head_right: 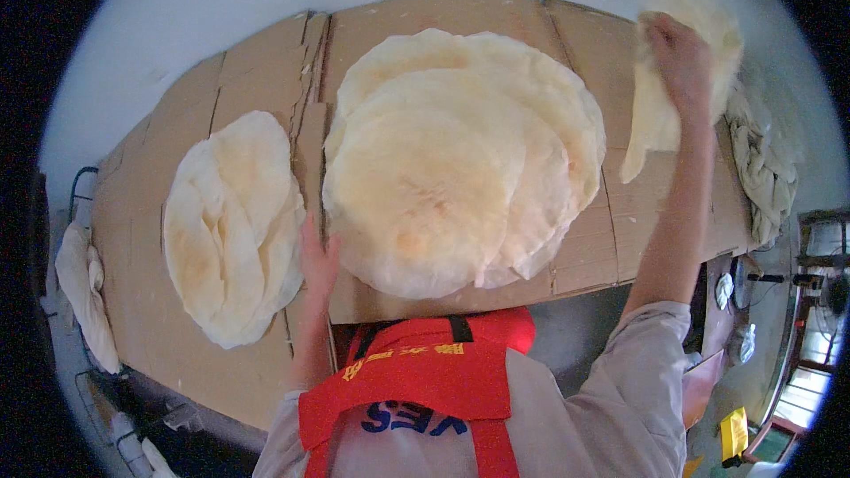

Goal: The person repeatedly picks up thin, round, cooked dough sheets from a cardboard surface and stacks them into a growing pile. The hands lift, separate, and place each sheet onto the stack, occasionally adjusting alignment.

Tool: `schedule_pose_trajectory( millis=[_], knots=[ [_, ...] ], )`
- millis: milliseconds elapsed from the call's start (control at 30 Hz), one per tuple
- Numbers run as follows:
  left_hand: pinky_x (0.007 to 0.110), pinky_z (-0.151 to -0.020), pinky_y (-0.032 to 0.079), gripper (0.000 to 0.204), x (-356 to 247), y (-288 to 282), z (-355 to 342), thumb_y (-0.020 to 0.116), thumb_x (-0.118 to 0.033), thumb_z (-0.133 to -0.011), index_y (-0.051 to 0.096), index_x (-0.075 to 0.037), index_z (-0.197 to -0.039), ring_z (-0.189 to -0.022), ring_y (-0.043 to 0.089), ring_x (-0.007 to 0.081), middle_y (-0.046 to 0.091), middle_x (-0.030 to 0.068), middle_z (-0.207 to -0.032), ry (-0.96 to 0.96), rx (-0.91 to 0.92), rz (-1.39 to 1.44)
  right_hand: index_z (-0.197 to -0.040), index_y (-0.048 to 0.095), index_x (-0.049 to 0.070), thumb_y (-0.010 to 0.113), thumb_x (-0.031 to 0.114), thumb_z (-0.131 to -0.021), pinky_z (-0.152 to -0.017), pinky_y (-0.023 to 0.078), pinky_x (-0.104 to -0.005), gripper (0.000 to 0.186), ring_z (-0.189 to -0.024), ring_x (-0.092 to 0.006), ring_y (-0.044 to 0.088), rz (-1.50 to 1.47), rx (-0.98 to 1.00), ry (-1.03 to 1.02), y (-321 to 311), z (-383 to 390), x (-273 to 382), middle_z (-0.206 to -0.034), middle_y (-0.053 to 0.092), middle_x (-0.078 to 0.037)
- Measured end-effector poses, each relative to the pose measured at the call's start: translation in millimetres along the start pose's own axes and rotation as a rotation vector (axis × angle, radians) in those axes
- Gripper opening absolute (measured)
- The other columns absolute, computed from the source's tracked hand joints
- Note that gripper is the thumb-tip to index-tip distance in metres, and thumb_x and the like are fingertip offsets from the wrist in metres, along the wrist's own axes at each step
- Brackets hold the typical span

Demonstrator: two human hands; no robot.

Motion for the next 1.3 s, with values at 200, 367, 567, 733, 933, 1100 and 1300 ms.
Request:
schedule_pose_trajectory(
  millis=[200, 367, 567, 733, 933, 1100, 1300],
  knots=[
    [0.033, -0.078, 0.046, 0.038, -27, 46, 30, 0.046, -0.025, -0.088, 0.042, -0.003, -0.118, -0.094, 0.055, 0.0205, 0.050, 0.0118, -0.113, -0.772, 0.400, 1.379, -0.096, 0.059, 0.011, 0.045, 0.007, -0.075, -0.068, 0.046, -0.0389, 0.026, -0.079, -0.0277, 0.059, -0.025, 0.377, -0.520, 135, 162, 170, -0.083, 0.061, -0.011],
    [0.032, -0.068, 0.050, 0.021, 12, 76, 67, 0.046, -0.021, -0.088, 0.052, -0.002, -0.094, -0.076, 0.060, 0.0183, 0.058, 0.0074, -0.083, -1.025, 0.442, 1.575, -0.081, 0.057, 0.007, 0.051, 0.013, -0.071, -0.060, 0.047, -0.0418, 0.013, -0.070, -0.0287, 0.060, -0.155, 0.976, -0.718, 188, 310, 218, -0.073, 0.059, -0.011],
    [0.031, -0.061, 0.053, 0.012, 7, 65, 64, 0.048, -0.013, -0.085, 0.054, -0.003, -0.087, -0.064, 0.061, 0.0184, 0.059, 0.0064, -0.071, -0.968, 0.425, 1.654, -0.104, 0.055, 0.006, 0.057, 0.031, -0.075, -0.077, 0.044, -0.0392, 0.038, -0.090, -0.0315, 0.055, -0.545, 0.998, -0.534, 180, 302, 207, -0.095, 0.057, -0.016],
    [0.028, -0.054, 0.052, 0.010, 9, 68, 51, 0.046, -0.008, -0.083, 0.054, -0.003, -0.086, -0.060, 0.060, 0.0172, 0.057, 0.0065, -0.069, -0.960, 0.463, 1.489, -0.112, 0.049, 0.008, 0.059, 0.034, -0.074, -0.080, 0.043, -0.0397, 0.047, -0.095, -0.0313, 0.053, -0.675, 0.612, -0.328, 197, 302, 230, -0.101, 0.056, -0.016],
    [0.024, -0.044, 0.043, 0.006, 11, 71, 37, 0.052, -0.010, -0.081, 0.054, -0.005, -0.082, -0.048, 0.049, 0.0110, 0.053, 0.0021, -0.063, -1.068, 0.351, 1.234, -0.102, 0.051, 0.004, 0.051, 0.014, -0.076, -0.065, 0.046, -0.0411, 0.028, -0.078, -0.0322, 0.058, -0.435, 0.744, -0.172, 215, 310, 251, -0.087, 0.059, -0.015],
    [0.025, -0.044, 0.039, 0.007, 26, 86, 29, 0.058, -0.012, -0.079, 0.055, -0.006, -0.078, -0.049, 0.047, 0.0094, 0.053, 0.0002, -0.062, -0.996, 0.335, 1.204, -0.089, 0.058, 0.002, 0.054, 0.014, -0.074, -0.059, 0.048, -0.0359, 0.019, -0.066, -0.0222, 0.060, -0.549, 0.739, 0.018, 246, 292, 222, -0.075, 0.061, -0.012],
    [0.025, -0.043, 0.037, 0.010, 49, 69, 16, 0.059, -0.014, -0.079, 0.054, -0.006, -0.073, -0.048, 0.048, 0.0094, 0.052, -0.0007, -0.059, -1.002, 0.378, 1.193, -0.078, 0.060, -0.002, 0.060, 0.012, -0.073, -0.053, 0.046, -0.0244, 0.014, -0.058, -0.0128, 0.057, -1.132, 0.624, 0.603, 220, 194, 68, -0.070, 0.061, -0.006]
  ],
)
Point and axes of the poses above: each hand's wrist, its own z-axis away from the middle knuckle, its own y-axis out of the palm, x = y × z, the point moved 5 cm from there along -z, towards the middle knuckle
